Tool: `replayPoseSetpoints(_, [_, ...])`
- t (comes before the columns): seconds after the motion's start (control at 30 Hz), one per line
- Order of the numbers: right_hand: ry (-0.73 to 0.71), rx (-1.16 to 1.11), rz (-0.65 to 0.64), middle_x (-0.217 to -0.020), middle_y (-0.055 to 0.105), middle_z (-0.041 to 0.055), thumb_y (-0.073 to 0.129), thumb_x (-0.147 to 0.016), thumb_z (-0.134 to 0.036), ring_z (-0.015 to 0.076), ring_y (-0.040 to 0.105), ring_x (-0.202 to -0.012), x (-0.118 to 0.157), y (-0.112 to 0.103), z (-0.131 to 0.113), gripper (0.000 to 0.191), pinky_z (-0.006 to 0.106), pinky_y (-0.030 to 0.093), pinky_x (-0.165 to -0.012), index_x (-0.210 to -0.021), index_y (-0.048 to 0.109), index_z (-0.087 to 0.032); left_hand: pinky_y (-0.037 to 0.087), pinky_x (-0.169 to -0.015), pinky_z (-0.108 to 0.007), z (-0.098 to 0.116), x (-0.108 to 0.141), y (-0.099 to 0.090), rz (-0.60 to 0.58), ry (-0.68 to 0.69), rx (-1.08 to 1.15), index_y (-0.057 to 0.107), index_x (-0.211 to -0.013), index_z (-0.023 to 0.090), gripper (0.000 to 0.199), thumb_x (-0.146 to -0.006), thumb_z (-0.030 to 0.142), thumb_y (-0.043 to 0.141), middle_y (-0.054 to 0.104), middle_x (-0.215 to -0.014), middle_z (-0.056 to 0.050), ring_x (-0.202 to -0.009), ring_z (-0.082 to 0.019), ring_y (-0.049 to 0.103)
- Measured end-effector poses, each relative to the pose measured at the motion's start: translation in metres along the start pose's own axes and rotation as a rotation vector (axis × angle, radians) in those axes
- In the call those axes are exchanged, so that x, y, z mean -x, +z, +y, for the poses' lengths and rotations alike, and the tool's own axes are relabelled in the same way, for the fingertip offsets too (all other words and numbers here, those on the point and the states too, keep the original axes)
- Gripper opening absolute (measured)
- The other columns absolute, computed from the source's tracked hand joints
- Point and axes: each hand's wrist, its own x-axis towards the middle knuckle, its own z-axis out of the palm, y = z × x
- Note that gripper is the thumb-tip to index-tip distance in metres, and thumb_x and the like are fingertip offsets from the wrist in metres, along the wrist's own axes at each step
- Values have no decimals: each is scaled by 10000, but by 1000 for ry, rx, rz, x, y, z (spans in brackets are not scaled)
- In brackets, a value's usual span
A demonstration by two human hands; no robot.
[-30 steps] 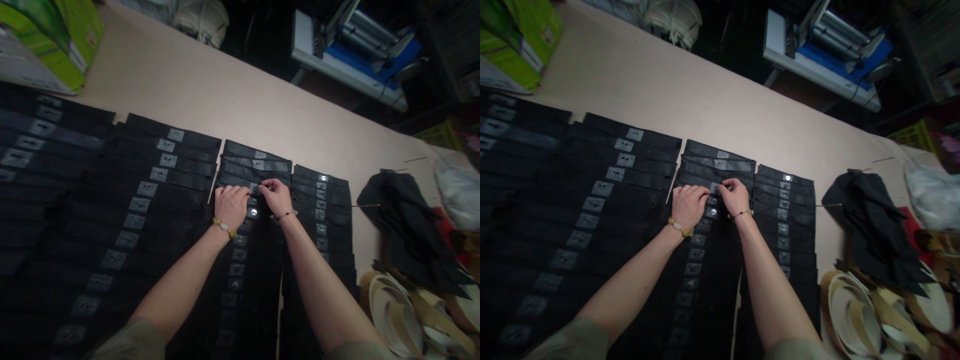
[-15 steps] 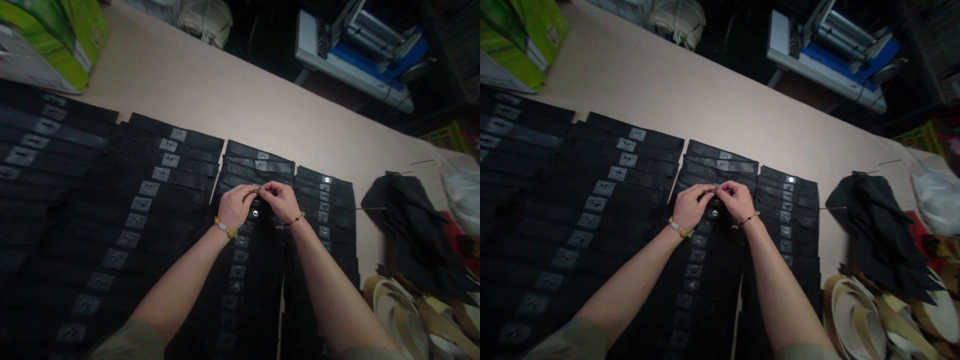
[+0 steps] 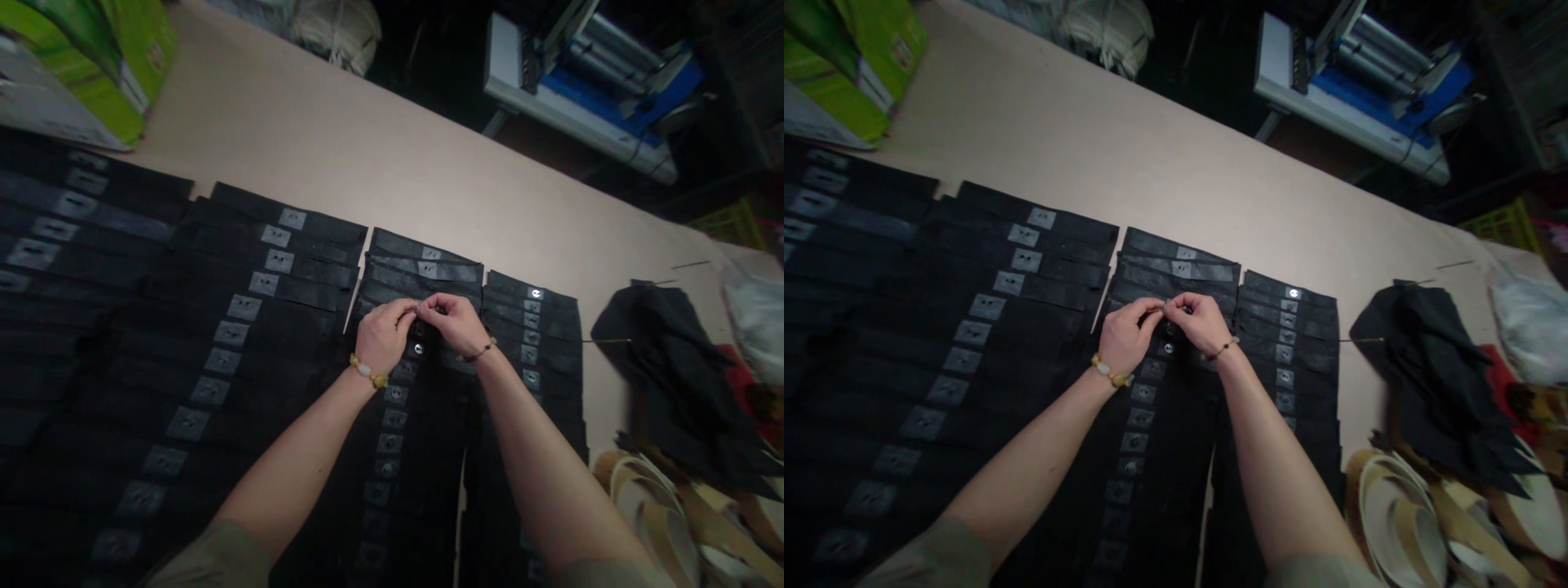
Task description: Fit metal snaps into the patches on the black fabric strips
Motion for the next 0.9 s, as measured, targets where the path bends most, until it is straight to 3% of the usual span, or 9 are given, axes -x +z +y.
replayPoseSetpoints(0.13, [22,-17,-12,-688,656,10,735,-660,-497,137,520,-656,-6,-6,3,338,279,409,-662,-692,679,-164,484,-895,-347,1,0,-2,13,31,-120,699,-1019,222,123,-937,219,607,762,-1023,-23,-968,-205,672])
replayPoseSetpoints(0.3, [187,5,281,-629,637,6,739,-611,-451,134,499,-619,-25,-17,14,301,284,378,-623,-675,706,-159,427,-915,-398,2,0,-3,43,-1,-214,693,-1053,241,147,-929,261,616,756,-1080,-29,-1014,-233,643])
replayPoseSetpoints(0.37, [251,61,328,-575,604,-1,733,-599,-426,135,479,-595,-32,-16,17,275,286,357,-598,-643,699,-157,414,-920,-411,3,0,-3,17,-4,-223,689,-1060,244,156,-921,254,620,753,-1097,-28,-1029,-240,639])
replayPoseSetpoints(0.63, [238,23,336,-585,578,-12,711,-600,-536,117,434,-575,-33,-11,23,381,274,334,-583,-670,680,-162,403,-941,-424,2,1,-2,-23,-16,-239,680,-1062,251,161,-912,246,621,749,-1108,-30,-1043,-244,635])
replayPoseSetpoints(0.73, [237,-4,288,-575,557,-19,728,-593,-528,112,418,-568,-32,-13,21,380,271,320,-573,-683,676,-162,403,-940,-430,1,1,-2,-26,-20,-243,680,-1059,251,163,-906,242,627,748,-1115,-29,-1044,-247,634])
replayPoseSetpoints(0.9, [247,104,322,-514,503,-35,708,-647,-476,108,385,-536,-35,-10,14,317,278,295,-547,-606,651,-167,398,-940,-437,1,1,-2,-28,-15,-252,675,-1057,247,164,-898,232,637,749,-1109,-29,-1038,-249,637])
